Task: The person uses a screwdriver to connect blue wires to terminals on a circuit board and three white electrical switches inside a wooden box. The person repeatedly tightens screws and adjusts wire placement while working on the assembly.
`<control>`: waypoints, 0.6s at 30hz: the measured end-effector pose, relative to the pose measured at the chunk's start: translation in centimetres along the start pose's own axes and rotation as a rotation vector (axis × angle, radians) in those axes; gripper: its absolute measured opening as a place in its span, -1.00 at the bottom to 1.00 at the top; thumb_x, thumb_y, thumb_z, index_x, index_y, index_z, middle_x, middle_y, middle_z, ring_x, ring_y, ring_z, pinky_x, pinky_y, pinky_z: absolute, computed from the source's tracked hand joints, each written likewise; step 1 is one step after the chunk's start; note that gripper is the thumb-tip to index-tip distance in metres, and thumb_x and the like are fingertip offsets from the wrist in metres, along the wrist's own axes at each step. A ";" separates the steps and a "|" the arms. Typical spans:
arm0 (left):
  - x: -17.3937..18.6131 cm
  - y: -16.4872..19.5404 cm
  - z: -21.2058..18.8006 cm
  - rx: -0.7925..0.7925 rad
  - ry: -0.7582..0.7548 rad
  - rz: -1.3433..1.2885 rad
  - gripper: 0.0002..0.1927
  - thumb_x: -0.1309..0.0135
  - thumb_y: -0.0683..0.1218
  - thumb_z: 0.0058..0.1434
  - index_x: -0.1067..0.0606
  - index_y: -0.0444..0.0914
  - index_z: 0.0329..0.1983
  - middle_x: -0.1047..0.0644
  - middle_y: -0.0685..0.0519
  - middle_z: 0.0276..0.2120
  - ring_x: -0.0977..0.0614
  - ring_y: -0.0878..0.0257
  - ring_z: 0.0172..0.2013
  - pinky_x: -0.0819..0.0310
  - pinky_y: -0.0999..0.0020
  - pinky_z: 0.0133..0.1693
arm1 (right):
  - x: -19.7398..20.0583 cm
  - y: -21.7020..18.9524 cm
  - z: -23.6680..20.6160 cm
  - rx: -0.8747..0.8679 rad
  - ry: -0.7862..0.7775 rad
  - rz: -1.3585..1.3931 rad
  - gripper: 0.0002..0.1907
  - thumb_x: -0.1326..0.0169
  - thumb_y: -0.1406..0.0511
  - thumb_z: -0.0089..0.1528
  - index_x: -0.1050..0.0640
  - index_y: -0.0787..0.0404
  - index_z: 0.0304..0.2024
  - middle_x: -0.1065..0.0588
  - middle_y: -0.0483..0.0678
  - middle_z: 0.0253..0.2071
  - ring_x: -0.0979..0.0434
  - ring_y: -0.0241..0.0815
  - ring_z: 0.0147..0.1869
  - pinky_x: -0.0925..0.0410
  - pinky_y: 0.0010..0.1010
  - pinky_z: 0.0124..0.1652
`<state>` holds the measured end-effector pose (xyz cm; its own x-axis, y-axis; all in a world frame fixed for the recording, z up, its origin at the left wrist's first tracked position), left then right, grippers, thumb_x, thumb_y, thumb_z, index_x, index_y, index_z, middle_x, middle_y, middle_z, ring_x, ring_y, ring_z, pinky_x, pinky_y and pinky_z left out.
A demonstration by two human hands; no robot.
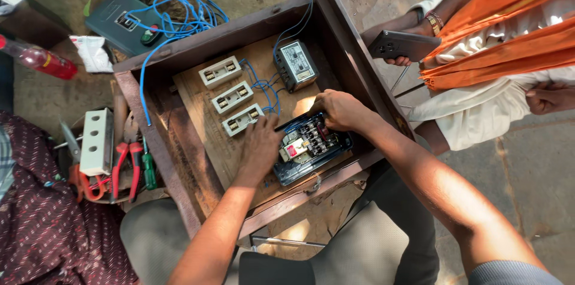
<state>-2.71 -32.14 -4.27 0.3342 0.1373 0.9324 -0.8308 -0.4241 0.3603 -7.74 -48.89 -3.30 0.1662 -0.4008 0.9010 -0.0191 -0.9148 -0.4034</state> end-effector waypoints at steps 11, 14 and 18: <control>-1.4 -0.4 1.2 -0.031 -0.125 0.214 -0.83 -0.12 -0.12 0.08 -0.71 -0.19 -0.42 -0.32 -0.01 0.36 -0.32 0.00 0.29 -0.30 -0.03 0.13 | -2.2 3.2 0.3 -0.222 -0.244 -0.076 -0.66 -0.19 0.43 0.01 -0.72 0.07 -0.16 -0.62 0.03 -0.08 -0.61 0.04 0.05 -0.46 -0.23 0.04; -1.5 -0.7 1.2 -0.012 -0.121 0.201 -0.84 -0.12 -0.15 0.05 -0.71 -0.15 -0.43 -0.36 0.03 0.33 -0.35 0.03 0.26 -0.31 -0.05 0.11 | -3.2 4.0 0.6 -0.187 -0.275 -0.118 -0.68 -0.25 0.38 -0.03 -0.69 0.16 -0.20 -0.62 0.07 -0.17 -0.63 0.09 -0.03 -0.48 -0.21 -0.01; -0.7 -0.2 0.3 -0.084 0.034 0.161 -0.80 -0.11 -0.14 0.10 -0.71 -0.13 -0.27 -0.42 0.03 0.27 -0.41 0.02 0.19 -0.33 -0.02 0.08 | -5.4 5.5 0.2 -0.216 -0.357 -0.123 -0.67 -0.25 0.39 -0.09 -0.66 0.20 -0.23 -0.57 0.08 -0.14 -0.61 0.14 -0.08 -0.47 -0.14 -0.10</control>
<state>-2.65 -32.47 -4.99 0.1799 0.1050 0.9781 -0.9071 -0.3670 0.2063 -8.55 -51.69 -10.43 0.5097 -0.2805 0.8133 -0.1779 -0.9593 -0.2193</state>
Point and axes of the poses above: each hand's wrist, its own z-axis towards the middle knuckle, its own x-axis out of the back of the hand, y = z × x, the point moved 9 cm from there along z, towards the middle knuckle
